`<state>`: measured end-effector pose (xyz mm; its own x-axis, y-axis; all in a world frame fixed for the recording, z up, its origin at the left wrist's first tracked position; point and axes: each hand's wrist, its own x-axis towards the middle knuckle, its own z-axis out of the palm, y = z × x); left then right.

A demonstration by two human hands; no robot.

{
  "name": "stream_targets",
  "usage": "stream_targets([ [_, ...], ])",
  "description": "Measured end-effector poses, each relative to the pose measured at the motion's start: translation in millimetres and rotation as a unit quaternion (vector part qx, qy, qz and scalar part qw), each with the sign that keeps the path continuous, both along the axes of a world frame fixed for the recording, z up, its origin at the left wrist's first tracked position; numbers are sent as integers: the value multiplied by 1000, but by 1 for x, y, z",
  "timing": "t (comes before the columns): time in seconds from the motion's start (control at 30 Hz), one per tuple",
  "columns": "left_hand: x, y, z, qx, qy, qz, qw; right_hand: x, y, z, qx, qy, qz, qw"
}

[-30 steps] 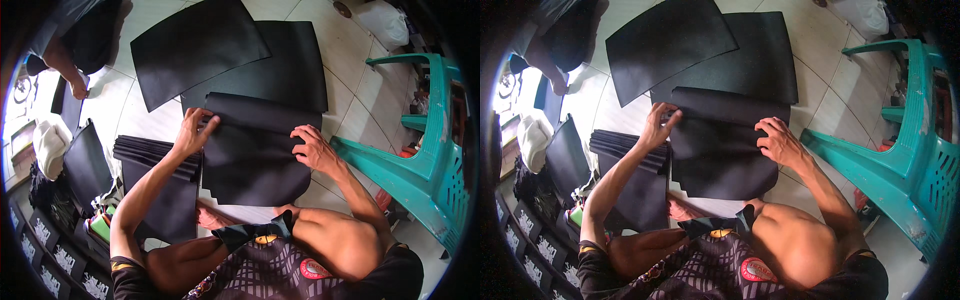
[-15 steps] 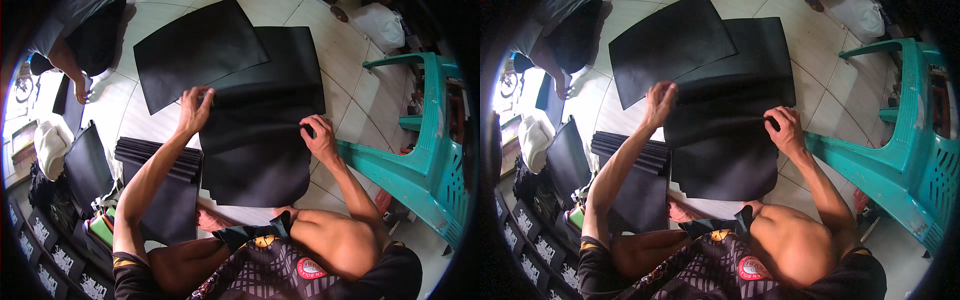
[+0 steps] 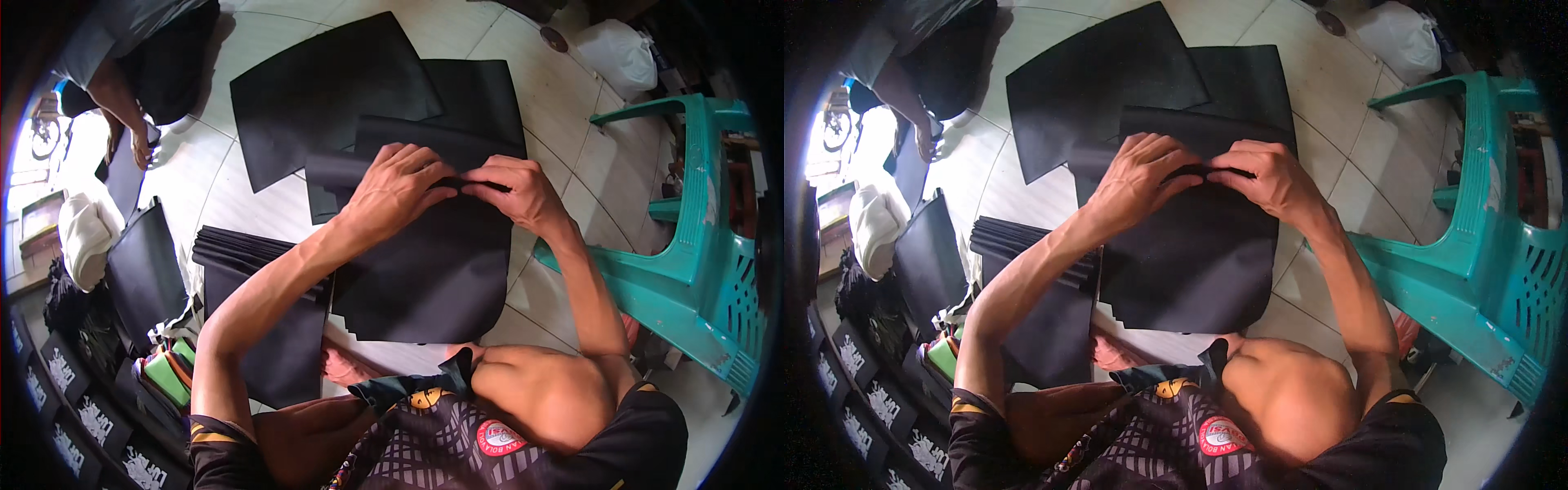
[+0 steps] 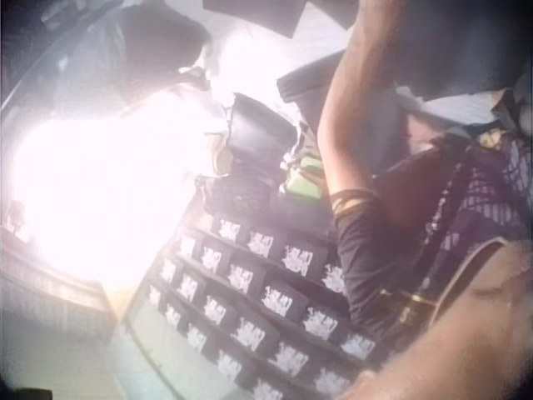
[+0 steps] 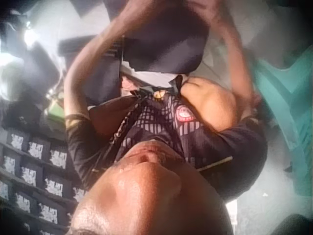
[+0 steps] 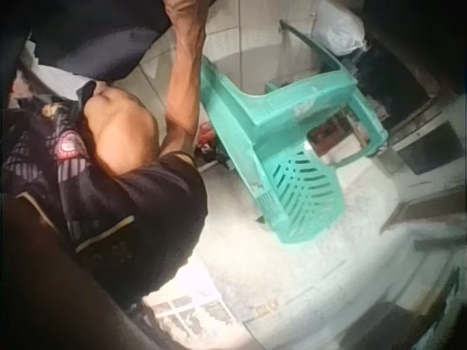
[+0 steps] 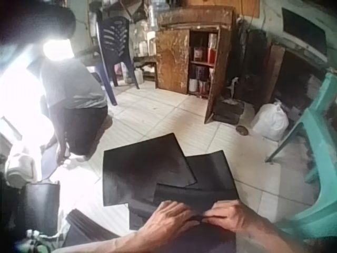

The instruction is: The person picks up large black fabric sheets from the floor, aligns the edges, and folds them into sections by hand before placing them onto a growing stack.

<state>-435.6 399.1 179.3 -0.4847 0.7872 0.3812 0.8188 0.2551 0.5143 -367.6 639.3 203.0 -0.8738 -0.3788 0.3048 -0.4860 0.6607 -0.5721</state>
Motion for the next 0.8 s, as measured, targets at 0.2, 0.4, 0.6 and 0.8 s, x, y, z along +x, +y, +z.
stream_targets([
  [0.2,8,-10,12,95,24,22,995,-3,-6,36,-42,-25,-5,999],
  [0.4,13,-59,41,-14,188,68,980,-15,-11,75,-158,-57,-32,985],
  [0.6,21,-137,69,31,163,146,975,-35,12,116,-135,-8,26,990],
  [0.8,79,-230,141,-17,-10,208,978,-39,9,134,-194,104,13,975],
])
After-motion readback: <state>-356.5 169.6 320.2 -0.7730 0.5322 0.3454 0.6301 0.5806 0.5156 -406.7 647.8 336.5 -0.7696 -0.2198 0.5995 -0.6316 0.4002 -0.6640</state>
